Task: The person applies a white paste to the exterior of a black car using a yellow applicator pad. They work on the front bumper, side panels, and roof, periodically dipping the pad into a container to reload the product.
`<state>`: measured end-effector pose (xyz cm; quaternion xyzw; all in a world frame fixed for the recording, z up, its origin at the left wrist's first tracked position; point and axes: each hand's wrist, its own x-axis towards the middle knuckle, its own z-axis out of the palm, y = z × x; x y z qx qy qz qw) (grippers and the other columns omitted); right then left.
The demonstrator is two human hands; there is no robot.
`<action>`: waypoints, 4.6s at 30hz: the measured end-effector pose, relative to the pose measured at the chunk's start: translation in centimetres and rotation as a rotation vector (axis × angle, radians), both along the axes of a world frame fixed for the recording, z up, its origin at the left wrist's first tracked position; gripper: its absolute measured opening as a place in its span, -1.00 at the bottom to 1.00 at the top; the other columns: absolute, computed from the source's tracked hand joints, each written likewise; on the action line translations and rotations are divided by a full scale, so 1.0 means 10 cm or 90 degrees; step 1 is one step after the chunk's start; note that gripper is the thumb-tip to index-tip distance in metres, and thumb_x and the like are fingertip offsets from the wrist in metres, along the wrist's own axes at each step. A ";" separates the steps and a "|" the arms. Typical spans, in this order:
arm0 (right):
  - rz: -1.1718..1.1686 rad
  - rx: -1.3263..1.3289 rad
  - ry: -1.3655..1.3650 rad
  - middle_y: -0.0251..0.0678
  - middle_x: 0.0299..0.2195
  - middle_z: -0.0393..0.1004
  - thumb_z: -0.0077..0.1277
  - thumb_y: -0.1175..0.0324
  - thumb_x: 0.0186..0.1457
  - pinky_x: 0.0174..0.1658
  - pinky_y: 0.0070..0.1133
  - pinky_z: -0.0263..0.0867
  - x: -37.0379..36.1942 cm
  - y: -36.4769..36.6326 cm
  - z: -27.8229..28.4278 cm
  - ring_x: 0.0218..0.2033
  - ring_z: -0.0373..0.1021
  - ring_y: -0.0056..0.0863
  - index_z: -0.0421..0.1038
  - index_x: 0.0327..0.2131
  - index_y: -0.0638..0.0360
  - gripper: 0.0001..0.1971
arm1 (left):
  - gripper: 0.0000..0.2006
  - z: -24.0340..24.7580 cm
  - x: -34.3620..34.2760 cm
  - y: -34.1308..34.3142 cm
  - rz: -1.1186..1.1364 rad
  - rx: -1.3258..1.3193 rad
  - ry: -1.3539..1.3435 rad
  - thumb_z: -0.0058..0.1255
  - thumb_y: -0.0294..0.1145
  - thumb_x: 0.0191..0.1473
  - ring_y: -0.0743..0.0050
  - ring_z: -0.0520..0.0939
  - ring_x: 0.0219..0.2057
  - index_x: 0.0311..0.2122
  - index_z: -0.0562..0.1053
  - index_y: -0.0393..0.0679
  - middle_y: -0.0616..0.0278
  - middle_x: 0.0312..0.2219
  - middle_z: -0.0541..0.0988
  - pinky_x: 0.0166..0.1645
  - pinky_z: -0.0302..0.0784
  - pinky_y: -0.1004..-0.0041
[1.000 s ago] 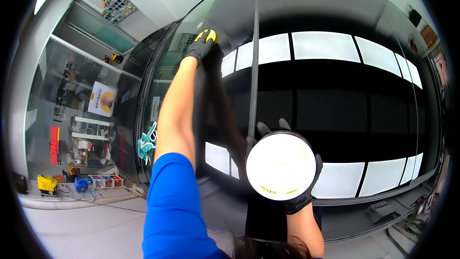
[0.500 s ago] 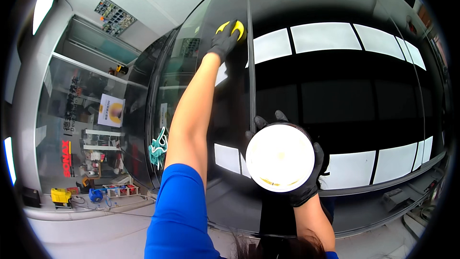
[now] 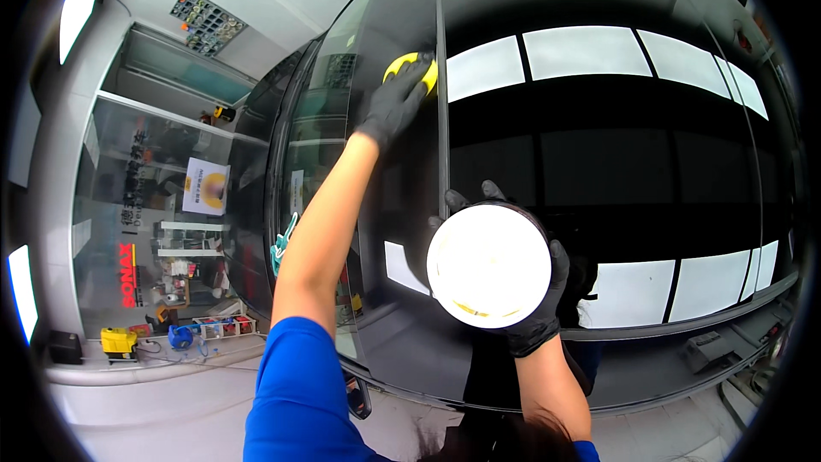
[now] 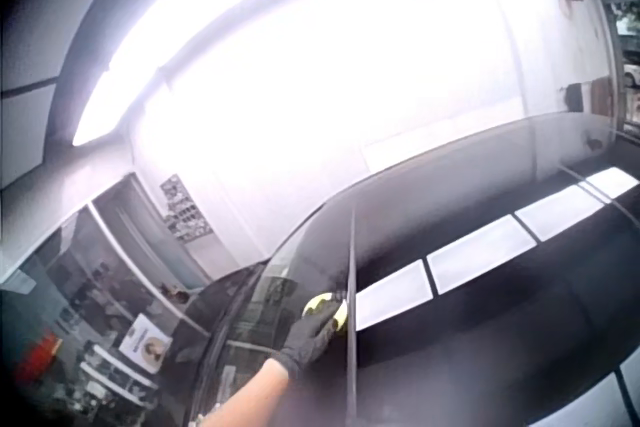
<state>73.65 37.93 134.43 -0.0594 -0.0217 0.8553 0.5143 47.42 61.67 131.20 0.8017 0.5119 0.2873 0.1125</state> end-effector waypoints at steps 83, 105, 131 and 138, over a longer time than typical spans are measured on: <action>-0.108 -0.043 -0.074 -0.11 0.05 0.36 -0.13 -0.12 0.05 0.01 -0.33 0.37 -0.08 0.01 -0.11 0.01 0.35 -0.24 0.36 0.02 0.18 -0.38 | -0.50 -0.33 -0.61 -1.30 0.169 -0.041 -0.004 -0.41 -0.21 0.22 -0.09 0.14 0.25 0.27 0.12 0.05 0.05 0.22 0.20 0.31 -0.03 0.21; -0.070 -0.022 -0.047 -0.12 -0.01 0.42 -0.08 -0.10 0.03 -0.01 -0.36 0.38 -0.11 -0.08 -0.14 -0.02 0.38 -0.25 0.39 0.00 0.17 -0.40 | -0.49 -0.23 -1.04 -0.95 0.244 -0.086 -0.065 -0.18 -0.15 0.21 0.13 0.24 0.23 0.23 0.19 -0.06 0.08 0.18 0.27 0.28 0.04 0.42; -0.142 0.012 -0.155 -0.14 0.11 0.28 -0.12 -0.15 0.05 -0.02 -0.31 0.40 0.00 -0.06 -0.08 0.08 0.27 -0.26 0.28 0.09 0.16 -0.33 | -0.55 0.08 0.43 -1.50 0.117 0.021 0.085 -0.44 -0.20 0.25 -0.14 0.22 0.20 0.17 0.29 -0.04 0.06 0.16 0.29 0.31 -0.02 0.18; -0.153 0.001 -0.142 -0.14 0.11 0.29 -0.12 -0.16 0.05 0.01 -0.29 0.37 0.01 -0.09 -0.13 0.08 0.27 -0.25 0.28 0.10 0.12 -0.34 | -0.53 -0.05 -0.08 -1.34 0.143 0.043 0.104 -0.50 -0.21 0.24 -0.15 0.27 0.17 0.20 0.23 -0.03 0.10 0.18 0.28 0.26 0.07 0.15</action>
